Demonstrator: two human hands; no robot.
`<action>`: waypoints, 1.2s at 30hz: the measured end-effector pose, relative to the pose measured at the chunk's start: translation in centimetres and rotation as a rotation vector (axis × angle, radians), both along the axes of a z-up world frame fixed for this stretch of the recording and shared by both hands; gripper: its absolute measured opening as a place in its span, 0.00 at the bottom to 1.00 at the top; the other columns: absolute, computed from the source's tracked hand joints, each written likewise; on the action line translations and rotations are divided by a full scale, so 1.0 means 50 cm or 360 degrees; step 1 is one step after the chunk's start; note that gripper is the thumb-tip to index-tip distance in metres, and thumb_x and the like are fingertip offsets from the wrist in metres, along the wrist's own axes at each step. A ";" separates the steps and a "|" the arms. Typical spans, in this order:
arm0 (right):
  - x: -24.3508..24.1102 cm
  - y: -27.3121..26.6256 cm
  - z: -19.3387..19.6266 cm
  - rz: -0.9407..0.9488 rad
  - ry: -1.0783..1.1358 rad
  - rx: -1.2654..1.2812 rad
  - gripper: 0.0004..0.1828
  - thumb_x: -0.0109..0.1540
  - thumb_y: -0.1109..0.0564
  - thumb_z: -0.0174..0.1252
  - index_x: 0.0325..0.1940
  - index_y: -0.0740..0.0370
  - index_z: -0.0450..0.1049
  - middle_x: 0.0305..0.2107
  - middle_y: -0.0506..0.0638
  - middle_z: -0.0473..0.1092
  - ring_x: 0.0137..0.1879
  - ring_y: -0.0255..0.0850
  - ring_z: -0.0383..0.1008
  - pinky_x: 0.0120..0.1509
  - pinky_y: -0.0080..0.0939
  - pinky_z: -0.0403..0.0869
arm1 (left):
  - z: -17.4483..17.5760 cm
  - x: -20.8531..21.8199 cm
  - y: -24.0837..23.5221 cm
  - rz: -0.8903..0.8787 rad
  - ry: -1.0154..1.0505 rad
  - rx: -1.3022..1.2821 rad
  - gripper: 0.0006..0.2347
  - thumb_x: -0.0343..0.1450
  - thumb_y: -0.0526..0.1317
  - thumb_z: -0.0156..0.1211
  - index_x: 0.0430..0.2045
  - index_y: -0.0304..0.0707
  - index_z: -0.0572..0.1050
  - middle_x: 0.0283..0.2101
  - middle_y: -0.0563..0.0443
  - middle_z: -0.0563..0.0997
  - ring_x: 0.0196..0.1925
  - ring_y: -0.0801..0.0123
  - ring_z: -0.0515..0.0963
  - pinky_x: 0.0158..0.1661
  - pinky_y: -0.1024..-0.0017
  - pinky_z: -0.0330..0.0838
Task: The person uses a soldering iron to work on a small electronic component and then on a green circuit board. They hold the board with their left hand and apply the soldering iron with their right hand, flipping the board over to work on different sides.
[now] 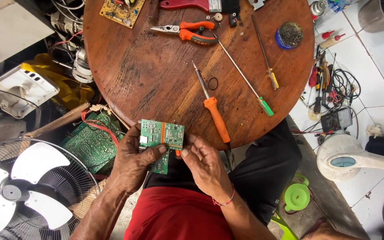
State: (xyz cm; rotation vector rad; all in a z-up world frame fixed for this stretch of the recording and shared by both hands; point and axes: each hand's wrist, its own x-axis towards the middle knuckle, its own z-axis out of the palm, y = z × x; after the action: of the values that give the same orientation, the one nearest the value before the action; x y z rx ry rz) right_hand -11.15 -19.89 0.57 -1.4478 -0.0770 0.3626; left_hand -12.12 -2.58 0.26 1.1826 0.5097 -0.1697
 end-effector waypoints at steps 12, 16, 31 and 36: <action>-0.009 -0.027 -0.017 0.0232 0.0023 -0.0383 0.18 0.69 0.45 0.54 0.54 0.57 0.77 0.33 0.41 0.70 0.37 0.30 0.67 0.44 0.32 0.71 | -0.039 -0.041 0.018 -0.0282 -0.0345 0.0462 0.13 0.70 0.41 0.64 0.47 0.40 0.74 0.44 0.55 0.81 0.46 0.72 0.80 0.52 0.72 0.74; -0.005 -0.021 -0.018 0.0233 -0.0027 -0.0230 0.18 0.70 0.48 0.53 0.56 0.63 0.76 0.45 0.48 0.78 0.53 0.36 0.79 0.60 0.35 0.76 | -0.030 -0.044 0.010 -0.0253 -0.0324 0.0437 0.15 0.71 0.41 0.63 0.51 0.40 0.71 0.46 0.54 0.79 0.48 0.72 0.78 0.51 0.73 0.74; 0.007 -0.006 -0.005 0.0237 -0.0101 -0.0263 0.14 0.71 0.51 0.49 0.53 0.62 0.73 0.42 0.48 0.75 0.50 0.36 0.77 0.56 0.35 0.76 | -0.014 -0.058 0.038 -0.0486 -0.0565 0.0514 0.17 0.71 0.41 0.61 0.53 0.35 0.76 0.57 0.49 0.83 0.59 0.64 0.81 0.60 0.63 0.74; 0.001 -0.006 -0.014 0.0202 0.0006 -0.0466 0.15 0.68 0.45 0.52 0.51 0.56 0.76 0.27 0.39 0.68 0.31 0.30 0.62 0.39 0.33 0.69 | -0.132 -0.150 0.051 -0.0291 -0.0639 0.0142 0.28 0.69 0.28 0.61 0.67 0.31 0.64 0.71 0.42 0.69 0.69 0.63 0.72 0.55 0.76 0.78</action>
State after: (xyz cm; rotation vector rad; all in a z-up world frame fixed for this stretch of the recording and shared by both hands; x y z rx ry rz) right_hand -11.13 -20.19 -0.15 -1.7365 -0.1168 0.4958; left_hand -19.63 -0.05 -6.32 1.3106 0.0570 -0.0627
